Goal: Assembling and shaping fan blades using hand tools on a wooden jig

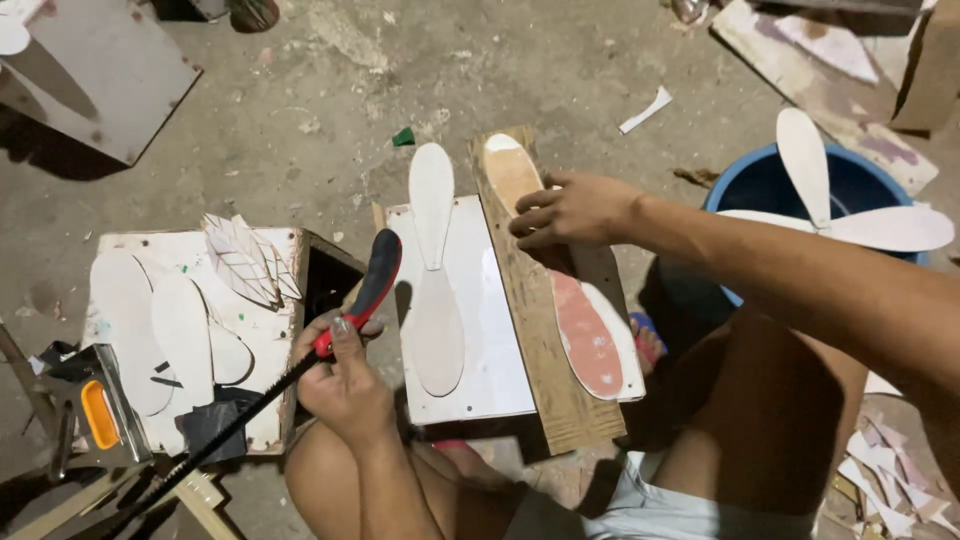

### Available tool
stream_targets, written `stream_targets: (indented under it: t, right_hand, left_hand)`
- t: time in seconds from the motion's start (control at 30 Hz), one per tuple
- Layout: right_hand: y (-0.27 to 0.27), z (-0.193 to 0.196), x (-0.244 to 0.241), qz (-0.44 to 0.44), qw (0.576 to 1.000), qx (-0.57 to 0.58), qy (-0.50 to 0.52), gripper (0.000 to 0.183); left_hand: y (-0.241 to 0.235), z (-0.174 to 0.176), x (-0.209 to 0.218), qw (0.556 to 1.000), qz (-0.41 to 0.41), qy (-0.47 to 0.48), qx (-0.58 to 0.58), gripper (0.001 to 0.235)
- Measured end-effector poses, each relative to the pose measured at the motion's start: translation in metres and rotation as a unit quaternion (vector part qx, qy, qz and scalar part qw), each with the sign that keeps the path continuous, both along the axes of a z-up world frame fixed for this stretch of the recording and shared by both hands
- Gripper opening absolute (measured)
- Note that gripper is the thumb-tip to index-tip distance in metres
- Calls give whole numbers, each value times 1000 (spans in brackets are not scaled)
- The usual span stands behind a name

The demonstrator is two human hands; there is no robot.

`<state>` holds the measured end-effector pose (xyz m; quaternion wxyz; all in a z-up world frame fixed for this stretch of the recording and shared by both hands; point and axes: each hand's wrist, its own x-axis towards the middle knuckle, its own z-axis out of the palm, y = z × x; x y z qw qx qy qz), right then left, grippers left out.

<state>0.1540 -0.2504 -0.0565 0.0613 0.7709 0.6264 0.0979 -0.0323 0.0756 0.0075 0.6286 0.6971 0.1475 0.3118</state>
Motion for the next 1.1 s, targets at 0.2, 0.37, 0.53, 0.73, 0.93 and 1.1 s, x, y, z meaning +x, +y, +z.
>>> stream_targets:
  t: [0.2,0.37,0.53,0.73,0.93,1.1]
  right_hand:
    - [-22,16,-12,-10,1000,-20,16,27]
    - [-45,12,-23,-85,989,-122,13,31]
    - [-75,14,-40,-139,980,-54,132,18]
    - [-64,94,-80,-276,863,73,417,32]
    - [-5,58,-132,-466,663,191,554,20]
    - [35,-6,-171,-568,590,309,483,33]
  left_hand:
    - [8,8,-1,998,-1,-3,-65,18]
    - [10,12,-2,999,-7,-14,-38,16]
    - [9,12,0,998,29,-13,-54,20]
    - [15,6,4,991,47,-39,-116,24]
    - [-10,10,2,999,-2,-17,40,23]
    - [-45,-7,-7,993,-83,55,63,20]
